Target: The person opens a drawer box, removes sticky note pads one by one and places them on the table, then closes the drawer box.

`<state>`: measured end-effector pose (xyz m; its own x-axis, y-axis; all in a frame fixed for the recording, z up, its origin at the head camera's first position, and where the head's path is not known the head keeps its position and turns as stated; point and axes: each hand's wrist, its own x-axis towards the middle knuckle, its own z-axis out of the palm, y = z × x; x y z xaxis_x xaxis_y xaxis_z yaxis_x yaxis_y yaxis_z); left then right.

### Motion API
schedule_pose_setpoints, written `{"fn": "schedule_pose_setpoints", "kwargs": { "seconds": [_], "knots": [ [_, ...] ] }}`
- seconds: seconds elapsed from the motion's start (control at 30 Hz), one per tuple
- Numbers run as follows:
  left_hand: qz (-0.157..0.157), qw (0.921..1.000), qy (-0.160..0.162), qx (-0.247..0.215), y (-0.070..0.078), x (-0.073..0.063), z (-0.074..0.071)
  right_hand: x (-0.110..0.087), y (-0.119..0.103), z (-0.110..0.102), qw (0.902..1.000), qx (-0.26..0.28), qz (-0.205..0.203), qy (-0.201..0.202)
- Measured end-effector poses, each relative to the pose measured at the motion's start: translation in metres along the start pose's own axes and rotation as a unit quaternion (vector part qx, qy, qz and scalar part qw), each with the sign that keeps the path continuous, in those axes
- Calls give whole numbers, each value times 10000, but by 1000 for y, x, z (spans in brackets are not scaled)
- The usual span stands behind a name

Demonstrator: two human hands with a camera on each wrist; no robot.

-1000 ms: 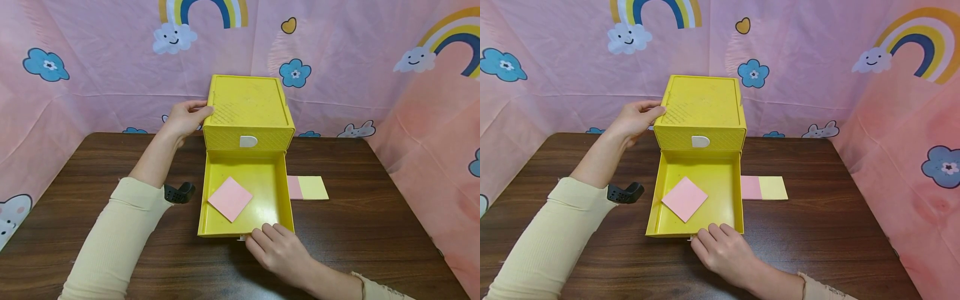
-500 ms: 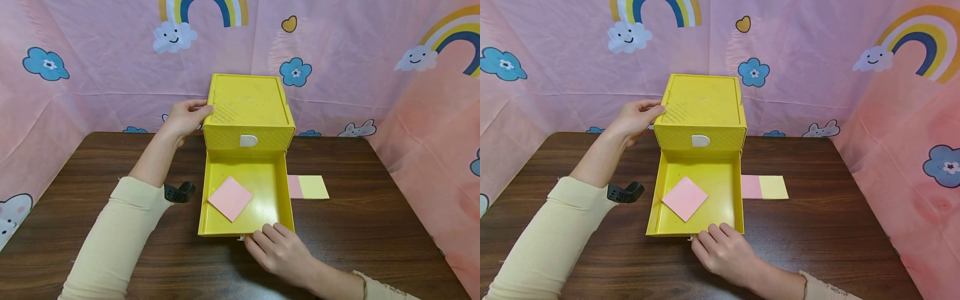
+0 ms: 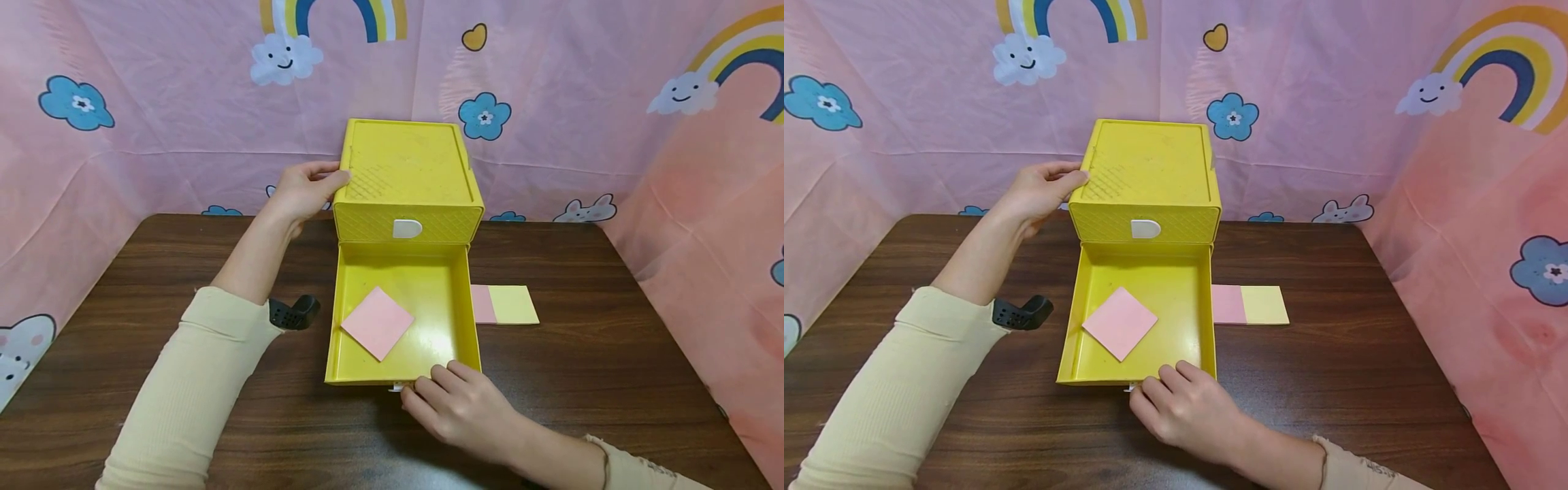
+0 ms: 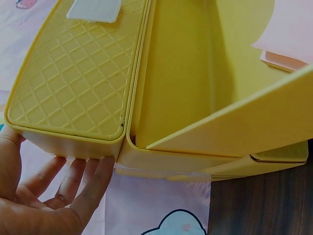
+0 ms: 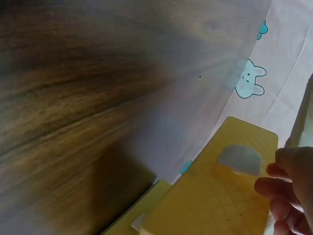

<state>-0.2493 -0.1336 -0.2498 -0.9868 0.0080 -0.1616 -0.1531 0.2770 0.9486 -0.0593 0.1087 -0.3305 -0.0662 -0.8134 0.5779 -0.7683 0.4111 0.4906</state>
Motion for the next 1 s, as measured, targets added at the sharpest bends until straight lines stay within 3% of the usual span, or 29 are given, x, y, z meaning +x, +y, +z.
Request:
{"fn": "schedule_pose_setpoints", "kwargs": {
  "seconds": [0.37,1.0],
  "knots": [
    [0,10000,25,-4,-1,0,0,10,6,-8,9998,30,-181,-81],
    [7,10000,37,56,0,-1,0,15,18,-5,9939,284,256,-1035]
  ]
}}
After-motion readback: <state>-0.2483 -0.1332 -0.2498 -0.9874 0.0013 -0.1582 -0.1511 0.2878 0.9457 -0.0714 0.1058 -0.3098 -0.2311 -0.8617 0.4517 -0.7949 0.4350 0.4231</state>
